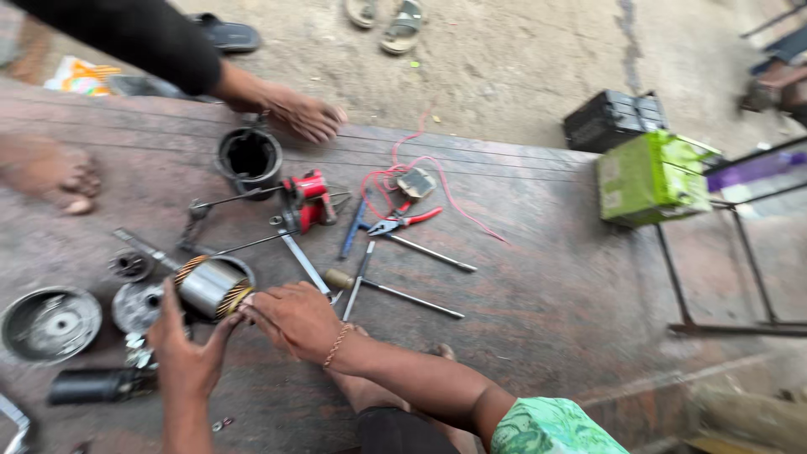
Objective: The person sits on the floor holding an electric motor armature and uses a small file to file the copper commutator, rotating the armature with one hand while filing with the other. They continue filing around the commutator surface throughout the episode.
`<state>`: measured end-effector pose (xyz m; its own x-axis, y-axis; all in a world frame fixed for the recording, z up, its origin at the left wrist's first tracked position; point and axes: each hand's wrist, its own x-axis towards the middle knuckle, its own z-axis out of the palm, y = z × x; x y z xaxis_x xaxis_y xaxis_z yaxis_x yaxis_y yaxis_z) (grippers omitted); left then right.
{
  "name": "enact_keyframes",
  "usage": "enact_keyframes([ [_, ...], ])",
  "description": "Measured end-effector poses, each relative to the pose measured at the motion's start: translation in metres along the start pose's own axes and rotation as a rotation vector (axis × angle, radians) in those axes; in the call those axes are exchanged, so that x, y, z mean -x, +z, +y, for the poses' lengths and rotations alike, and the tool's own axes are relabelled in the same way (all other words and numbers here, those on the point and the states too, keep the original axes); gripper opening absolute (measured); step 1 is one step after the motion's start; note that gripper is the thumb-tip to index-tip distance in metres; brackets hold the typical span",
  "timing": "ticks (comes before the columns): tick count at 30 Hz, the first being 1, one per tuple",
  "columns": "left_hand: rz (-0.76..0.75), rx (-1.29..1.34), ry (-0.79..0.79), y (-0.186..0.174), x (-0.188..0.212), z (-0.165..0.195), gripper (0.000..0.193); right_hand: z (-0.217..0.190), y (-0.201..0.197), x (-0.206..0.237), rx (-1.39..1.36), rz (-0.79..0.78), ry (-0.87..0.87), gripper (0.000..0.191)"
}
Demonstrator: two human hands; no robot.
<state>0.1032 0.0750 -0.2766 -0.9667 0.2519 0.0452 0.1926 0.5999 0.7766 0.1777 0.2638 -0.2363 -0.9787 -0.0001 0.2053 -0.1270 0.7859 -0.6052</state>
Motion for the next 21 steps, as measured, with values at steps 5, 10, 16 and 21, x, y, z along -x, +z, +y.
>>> enact_keyframes([
  [5, -0.008, 0.019, -0.051, 0.000, -0.003, -0.003, 0.117, 0.024, 0.019, 0.005, -0.279, 0.034, 0.020, 0.023],
  [10, -0.023, -0.007, -0.014, 0.010, 0.004, -0.015, 0.117, 0.061, 0.024, 0.026, -0.098, 0.132, -0.111, 0.029],
  [16, 0.067, 0.006, 0.158, 0.012, 0.007, -0.023, 0.111, 0.053, 0.045, 0.042, -1.303, 0.152, 0.539, 0.042],
  [21, 0.058, 0.007, 0.149, 0.008, 0.008, -0.022, 0.114, 0.048, 0.041, 0.036, -1.570, 0.150, 0.575, 0.034],
])
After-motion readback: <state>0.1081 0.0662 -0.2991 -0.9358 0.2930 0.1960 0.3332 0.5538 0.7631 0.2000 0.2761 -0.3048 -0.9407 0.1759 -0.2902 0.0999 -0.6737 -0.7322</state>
